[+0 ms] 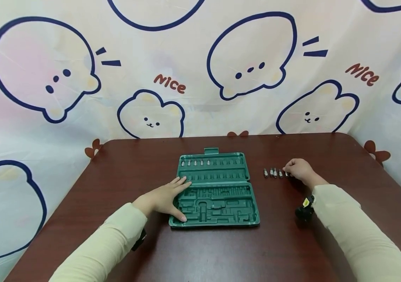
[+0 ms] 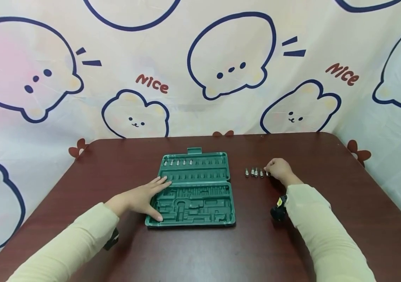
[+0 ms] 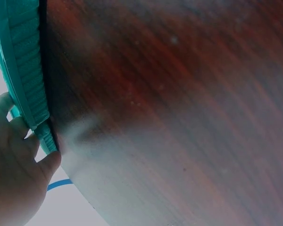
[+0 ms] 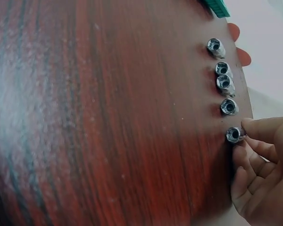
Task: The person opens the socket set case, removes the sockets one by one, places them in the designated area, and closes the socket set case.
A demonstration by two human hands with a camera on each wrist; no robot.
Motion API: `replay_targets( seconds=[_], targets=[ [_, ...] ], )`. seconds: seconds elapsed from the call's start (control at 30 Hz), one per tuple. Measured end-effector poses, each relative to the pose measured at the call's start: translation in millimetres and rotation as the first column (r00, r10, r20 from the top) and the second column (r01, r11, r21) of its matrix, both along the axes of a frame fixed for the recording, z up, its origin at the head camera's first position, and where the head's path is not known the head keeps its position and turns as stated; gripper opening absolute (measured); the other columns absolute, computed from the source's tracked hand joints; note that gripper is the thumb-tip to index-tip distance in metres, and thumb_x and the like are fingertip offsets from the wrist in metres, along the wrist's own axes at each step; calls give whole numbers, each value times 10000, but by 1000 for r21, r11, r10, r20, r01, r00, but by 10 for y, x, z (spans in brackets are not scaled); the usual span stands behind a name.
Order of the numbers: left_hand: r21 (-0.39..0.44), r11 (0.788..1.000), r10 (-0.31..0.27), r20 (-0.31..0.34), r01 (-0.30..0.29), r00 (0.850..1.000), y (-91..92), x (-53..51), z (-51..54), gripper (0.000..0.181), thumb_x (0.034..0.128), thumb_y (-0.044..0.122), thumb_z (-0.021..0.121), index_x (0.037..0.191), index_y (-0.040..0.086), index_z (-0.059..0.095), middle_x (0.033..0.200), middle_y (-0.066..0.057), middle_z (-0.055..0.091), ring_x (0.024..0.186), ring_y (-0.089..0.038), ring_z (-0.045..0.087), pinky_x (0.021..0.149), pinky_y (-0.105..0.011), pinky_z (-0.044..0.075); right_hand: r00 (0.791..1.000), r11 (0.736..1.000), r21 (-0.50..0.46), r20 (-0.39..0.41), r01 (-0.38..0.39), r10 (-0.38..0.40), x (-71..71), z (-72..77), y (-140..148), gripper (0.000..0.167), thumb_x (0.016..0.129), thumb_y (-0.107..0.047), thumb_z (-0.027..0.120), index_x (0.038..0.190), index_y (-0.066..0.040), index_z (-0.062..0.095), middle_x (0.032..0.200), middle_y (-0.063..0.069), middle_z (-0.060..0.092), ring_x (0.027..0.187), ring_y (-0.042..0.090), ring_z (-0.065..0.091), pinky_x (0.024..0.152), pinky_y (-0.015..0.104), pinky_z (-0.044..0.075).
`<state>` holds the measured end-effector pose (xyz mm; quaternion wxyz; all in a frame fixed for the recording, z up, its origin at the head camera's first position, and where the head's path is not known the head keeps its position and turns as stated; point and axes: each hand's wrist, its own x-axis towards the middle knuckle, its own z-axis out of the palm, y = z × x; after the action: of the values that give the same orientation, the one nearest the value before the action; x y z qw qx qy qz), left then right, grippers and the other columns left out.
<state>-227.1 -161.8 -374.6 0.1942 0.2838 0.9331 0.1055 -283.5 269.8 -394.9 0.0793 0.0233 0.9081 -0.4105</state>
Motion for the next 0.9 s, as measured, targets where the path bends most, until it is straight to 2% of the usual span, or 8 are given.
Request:
replay_targets(
  seconds=[0.3, 0.53, 0.7, 0.9],
  targets=[
    [7, 1000, 6, 9, -6, 1000, -1, 20, -4, 1064, 565, 624, 643, 1401, 219, 124, 1442, 11, 22, 1296, -195, -16, 951, -453, 242, 1000, 999, 34, 7, 0, 0, 11, -4, -5, 180, 888, -85, 440, 911, 66, 536, 987, 220, 547, 672, 210, 454, 567, 299, 378],
    [5, 1000, 0, 6, 0, 1000, -8, -1, -2, 1064, 566, 628, 639, 1401, 220, 121, 1442, 10, 22, 1296, -196, -19, 953, -449, 241, 1000, 1000, 11, 10, 15, -15, 21, 11, 16, 210, 880, -123, 443, 935, 62, 524, 976, 194, 535, 758, 233, 496, 635, 316, 422],
    [20, 1000, -17, -1, 17, 1000, -17, -15, 0, 1055, 571, 624, 638, 1400, 205, 138, 1441, -4, 37, 1296, -214, -15, 950, -459, 241, 999, 999, -29, 5, 37, -37, 44, 79, 27, 235, 889, -142, 418, 961, 65, 505, 1048, 229, 508, 781, 243, 500, 663, 329, 432],
    [12, 1000, -20, -19, 20, 1000, -23, -6, -12, 1064, 561, 641, 631, 1400, 204, 143, 1440, -6, 52, 1296, -219, 2, 947, -463, 244, 1000, 998, -56, 4, 23, -23, 34, 226, -88, 274, 899, -165, 403, 1022, 68, 476, 1116, 250, 476, 828, 263, 499, 697, 341, 427]
  ],
)
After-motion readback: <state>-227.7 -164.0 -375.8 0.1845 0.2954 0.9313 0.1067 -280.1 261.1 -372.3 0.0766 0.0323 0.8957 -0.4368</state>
